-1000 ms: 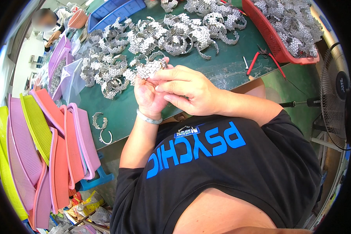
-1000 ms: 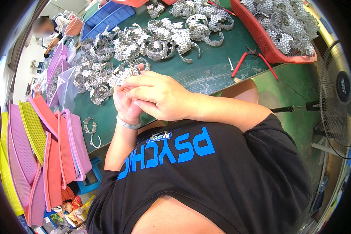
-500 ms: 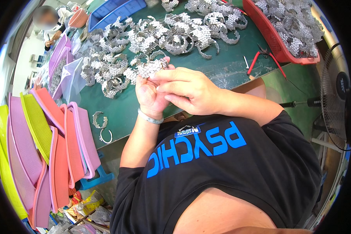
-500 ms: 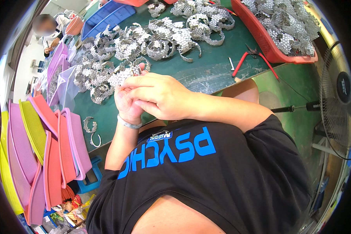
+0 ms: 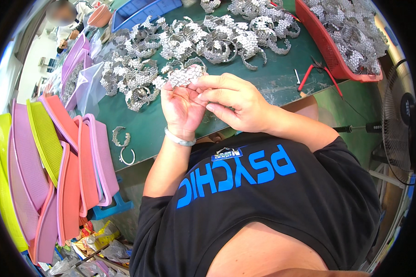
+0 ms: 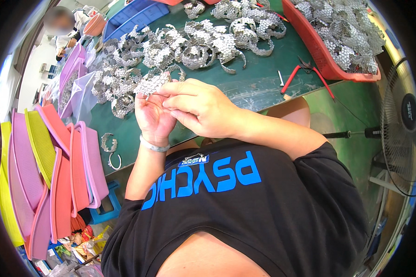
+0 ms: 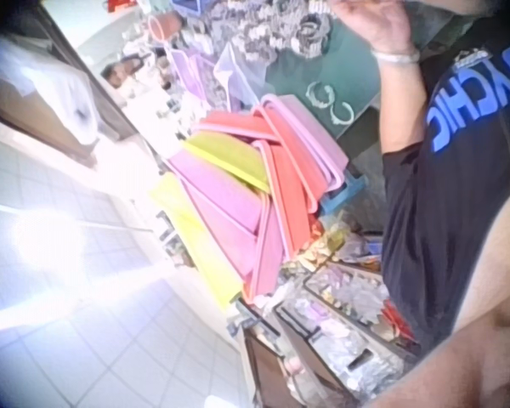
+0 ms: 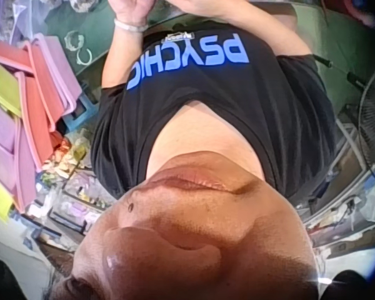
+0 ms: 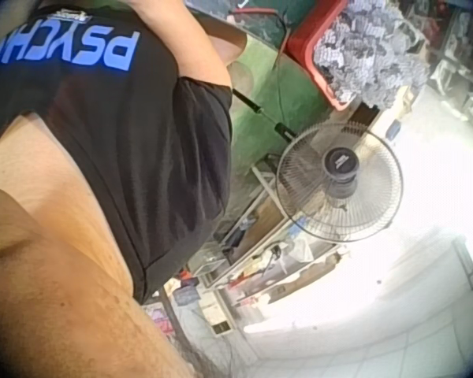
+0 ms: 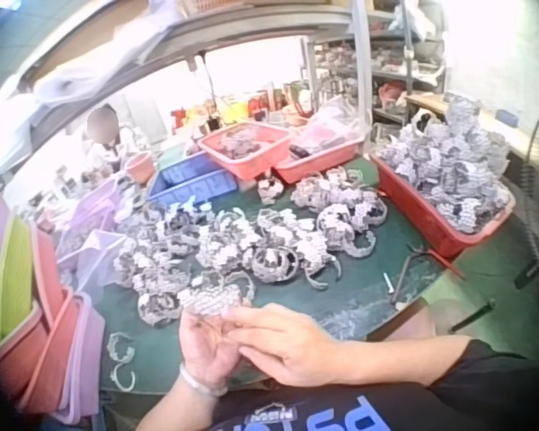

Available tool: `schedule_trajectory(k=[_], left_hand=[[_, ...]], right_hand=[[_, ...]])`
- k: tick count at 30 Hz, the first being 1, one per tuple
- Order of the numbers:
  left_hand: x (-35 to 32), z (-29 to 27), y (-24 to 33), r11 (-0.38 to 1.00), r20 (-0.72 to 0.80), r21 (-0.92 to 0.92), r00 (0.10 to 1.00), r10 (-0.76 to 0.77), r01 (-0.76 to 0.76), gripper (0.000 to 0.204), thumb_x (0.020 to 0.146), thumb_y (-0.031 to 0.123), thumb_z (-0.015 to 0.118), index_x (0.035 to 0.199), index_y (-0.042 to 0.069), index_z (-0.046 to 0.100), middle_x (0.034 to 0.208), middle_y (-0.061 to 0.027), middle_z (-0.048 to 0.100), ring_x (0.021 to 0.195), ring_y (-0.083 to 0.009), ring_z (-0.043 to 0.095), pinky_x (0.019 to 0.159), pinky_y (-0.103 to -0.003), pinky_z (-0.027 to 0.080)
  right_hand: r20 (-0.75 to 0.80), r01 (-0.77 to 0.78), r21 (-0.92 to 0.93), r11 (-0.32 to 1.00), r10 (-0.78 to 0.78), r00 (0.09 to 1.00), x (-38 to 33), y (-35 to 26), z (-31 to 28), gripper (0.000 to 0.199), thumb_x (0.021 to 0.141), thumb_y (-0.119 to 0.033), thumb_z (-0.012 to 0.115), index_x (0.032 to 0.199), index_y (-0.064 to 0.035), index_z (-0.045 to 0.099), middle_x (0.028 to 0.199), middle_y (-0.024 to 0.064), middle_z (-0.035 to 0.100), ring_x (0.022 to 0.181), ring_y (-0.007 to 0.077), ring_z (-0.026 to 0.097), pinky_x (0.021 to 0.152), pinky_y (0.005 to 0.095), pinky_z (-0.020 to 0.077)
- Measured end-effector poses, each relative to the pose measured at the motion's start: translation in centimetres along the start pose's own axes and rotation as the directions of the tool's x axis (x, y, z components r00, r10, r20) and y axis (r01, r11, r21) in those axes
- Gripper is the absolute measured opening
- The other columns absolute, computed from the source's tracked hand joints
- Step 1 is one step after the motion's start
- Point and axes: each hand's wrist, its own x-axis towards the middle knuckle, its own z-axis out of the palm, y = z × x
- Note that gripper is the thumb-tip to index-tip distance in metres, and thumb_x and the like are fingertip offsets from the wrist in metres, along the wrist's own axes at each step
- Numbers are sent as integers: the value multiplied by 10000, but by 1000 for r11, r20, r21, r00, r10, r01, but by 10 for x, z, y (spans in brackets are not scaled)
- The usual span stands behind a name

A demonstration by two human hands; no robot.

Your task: The person picks up and turns over individual metal lattice components on a workstation, occasionally moving them between the workspace and a tray.

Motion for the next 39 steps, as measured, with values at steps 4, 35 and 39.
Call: schedule_trajectory(k=[4, 35, 39], left_hand=[[-1, 0, 1, 999, -5, 31, 1000, 13, -13, 476, 871, 372, 318, 1091, 6, 528, 1052, -164, 589, 933, -292, 564, 795, -405, 456], [-2, 1, 0, 995, -108, 97, 994, 19, -8, 469, 878, 385, 329, 1075, 18, 542, 1014, -153, 604, 905, -282, 575, 768, -394, 459], [-2, 0, 1, 996, -72, 75, 996, 45, -39, 444, 871, 394, 362, 1045, 37, 560, 1010, -141, 609, 900, -271, 580, 766, -389, 457]], right_hand=[[-18, -16, -10, 1000, 16, 1000, -1, 0, 0, 165, 696, -25, 646, 858, -27, 615, 1035, 110, 597, 793, 276, 582, 680, 334, 476], [33, -14, 23, 1000, 13, 999, 0, -3, -4, 240, 688, 35, 620, 924, -13, 613, 1071, 135, 585, 894, 262, 584, 756, 331, 468], [27, -38, 24, 999, 37, 999, -3, 0, -4, 235, 702, 28, 620, 934, -7, 610, 1089, 138, 575, 929, 266, 582, 790, 333, 469]])
